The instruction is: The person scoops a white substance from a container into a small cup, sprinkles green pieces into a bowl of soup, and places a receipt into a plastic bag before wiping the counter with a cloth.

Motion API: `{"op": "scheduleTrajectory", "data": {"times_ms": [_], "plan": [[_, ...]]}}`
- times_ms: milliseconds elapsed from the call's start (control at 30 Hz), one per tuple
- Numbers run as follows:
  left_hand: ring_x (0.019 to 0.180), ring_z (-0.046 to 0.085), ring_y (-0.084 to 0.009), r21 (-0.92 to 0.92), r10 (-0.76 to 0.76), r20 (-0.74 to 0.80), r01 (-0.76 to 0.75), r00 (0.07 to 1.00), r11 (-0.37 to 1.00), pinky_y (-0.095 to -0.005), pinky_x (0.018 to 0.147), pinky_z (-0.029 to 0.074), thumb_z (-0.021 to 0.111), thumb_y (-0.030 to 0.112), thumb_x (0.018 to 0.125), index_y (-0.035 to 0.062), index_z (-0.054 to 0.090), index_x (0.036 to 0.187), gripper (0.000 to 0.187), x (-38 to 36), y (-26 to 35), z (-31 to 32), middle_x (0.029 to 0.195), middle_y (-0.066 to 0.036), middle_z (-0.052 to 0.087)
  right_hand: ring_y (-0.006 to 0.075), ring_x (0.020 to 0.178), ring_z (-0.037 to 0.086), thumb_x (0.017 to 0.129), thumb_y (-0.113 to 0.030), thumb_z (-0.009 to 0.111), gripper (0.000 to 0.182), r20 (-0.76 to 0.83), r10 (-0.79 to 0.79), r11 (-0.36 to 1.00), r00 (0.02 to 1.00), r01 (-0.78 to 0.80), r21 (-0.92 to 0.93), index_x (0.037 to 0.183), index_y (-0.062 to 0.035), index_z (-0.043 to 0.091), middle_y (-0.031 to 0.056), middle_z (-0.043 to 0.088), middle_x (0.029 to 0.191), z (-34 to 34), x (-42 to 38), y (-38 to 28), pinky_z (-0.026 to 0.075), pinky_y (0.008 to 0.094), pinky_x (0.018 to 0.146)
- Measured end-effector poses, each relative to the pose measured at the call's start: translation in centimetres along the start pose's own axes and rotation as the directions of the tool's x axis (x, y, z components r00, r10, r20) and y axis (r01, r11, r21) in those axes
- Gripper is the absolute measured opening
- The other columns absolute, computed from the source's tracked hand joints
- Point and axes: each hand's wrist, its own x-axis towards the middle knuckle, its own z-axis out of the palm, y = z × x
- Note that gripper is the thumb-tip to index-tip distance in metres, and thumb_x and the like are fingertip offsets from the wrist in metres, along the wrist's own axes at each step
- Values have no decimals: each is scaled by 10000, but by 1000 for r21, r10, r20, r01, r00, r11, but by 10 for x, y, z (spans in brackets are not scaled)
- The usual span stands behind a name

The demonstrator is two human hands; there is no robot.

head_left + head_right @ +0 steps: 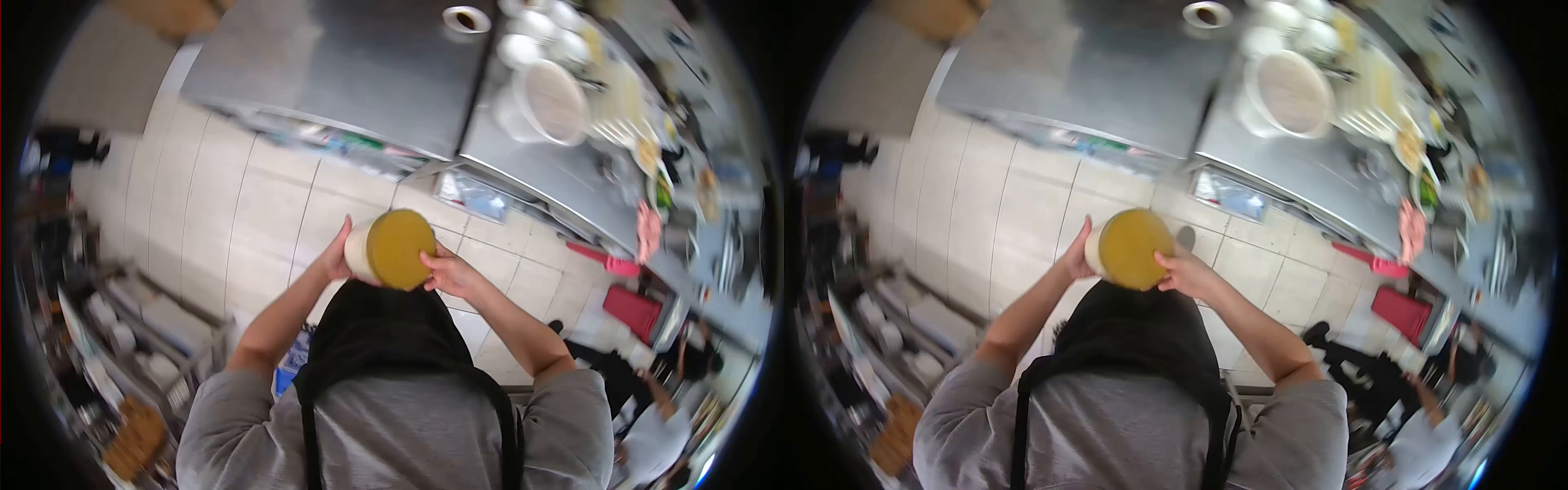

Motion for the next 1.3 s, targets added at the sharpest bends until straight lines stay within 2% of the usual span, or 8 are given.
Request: {"op": "scheduleTrajectory", "data": {"times_ms": [200, 267, 400, 500, 733, 1000, 1133, 1300], "plan": [[1233, 345, -274, -121, 174, 350, -140, 921, 983, -413, 1018, 269, 279, 519, 882, 97, 294, 1335, 619, -3, -2, 154, 1338, -106, 362, 210, 900, 590, 814, -287, 601, 764, -86, -372, 606, 924, 172, -776, 1390, -179, 111, 104, 426, 1262, 69, -152, -69, 516, 294, 604], [1223, 357, -270, -109, 249, 358, -224, 900, 968, -415, 1013, 279, 278, 486, 888, 88, 311, 1322, 589, 14, -3, 197, 1324, -104, 377, 331, 1102, 459, 738, -384, 659, 882, -7, -841, 25, 541, 26, -999, 1392, -151, 115, 211, 317, 1327, 82, -179, -66, 458, 411, 800], [1185, 399, -259, -37, 455, 372, -477, 809, 878, -407, 988, 316, 269, 415, 895, 53, 355, 1279, 535, 56, -20, 275, 1280, -110, 420, 491, 1199, 211, 579, -510, 726, 1039, 9, -961, -28, 277, -63, -998, 1363, -78, 198, 322, 127, 1343, 73, -217, -72, 261, 498, 970], [1164, 417, -260, -44, 482, 397, -508, 781, 860, -401, 974, 331, 260, 417, 893, 39, 370, 1261, 539, 87, -40, 320, 1259, -118, 437, 457, 1170, 256, 557, -505, 723, 1020, -12, -999, 9, 42, -78, -997, 1345, -71, 242, 299, 181, 1323, 50, -241, -85, 274, 514, 941], [1160, 422, -265, -96, 457, 398, -459, 796, 883, -408, 971, 345, 267, 432, 886, 57, 371, 1264, 543, 152, -76, 379, 1247, -117, 443, 443, 1125, 279, 495, -483, 721, 946, 173, -981, -187, 83, -201, -962, 1285, -105, 363, 268, 237, 1291, -10, -303, -121, 283, 512, 911], [1202, 382, -290, -83, 328, 411, -324, 850, 943, -479, 966, 354, 297, 450, 878, 152, 296, 1330, 542, 163, -73, 391, 1346, -105, 333, 458, 1161, 278, 497, -443, 720, 895, 591, -644, -675, 486, 1, -737, 1274, -145, 390, 252, 246, 1307, -34, -348, -173, 267, 519, 942], [1198, 363, -366, -91, 109, 566, -70, 817, 993, -596, 906, 324, 313, 570, 821, 197, 292, 1340, 639, 191, -50, 351, 1370, -102, 308, 424, 1200, 290, 516, -448, 716, 896, 245, -891, -222, 381, 105, -969, 1289, -135, 388, 227, 299, 1318, -93, -378, -200, 251, 485, 987], [1223, 319, -373, -129, 121, 345, -81, 931, 988, -628, 907, 267, 332, 615, 785, 214, 333, 1322, 671, 217, -29, 330, 1372, -102, 310, 407, 1225, 281, 549, -452, 703, 859, -218, -914, -20, 342, -576, -817, 1281, -120, 397, 229, 291, 1332, -238, -371, -176, 237, 511, 989]]}}
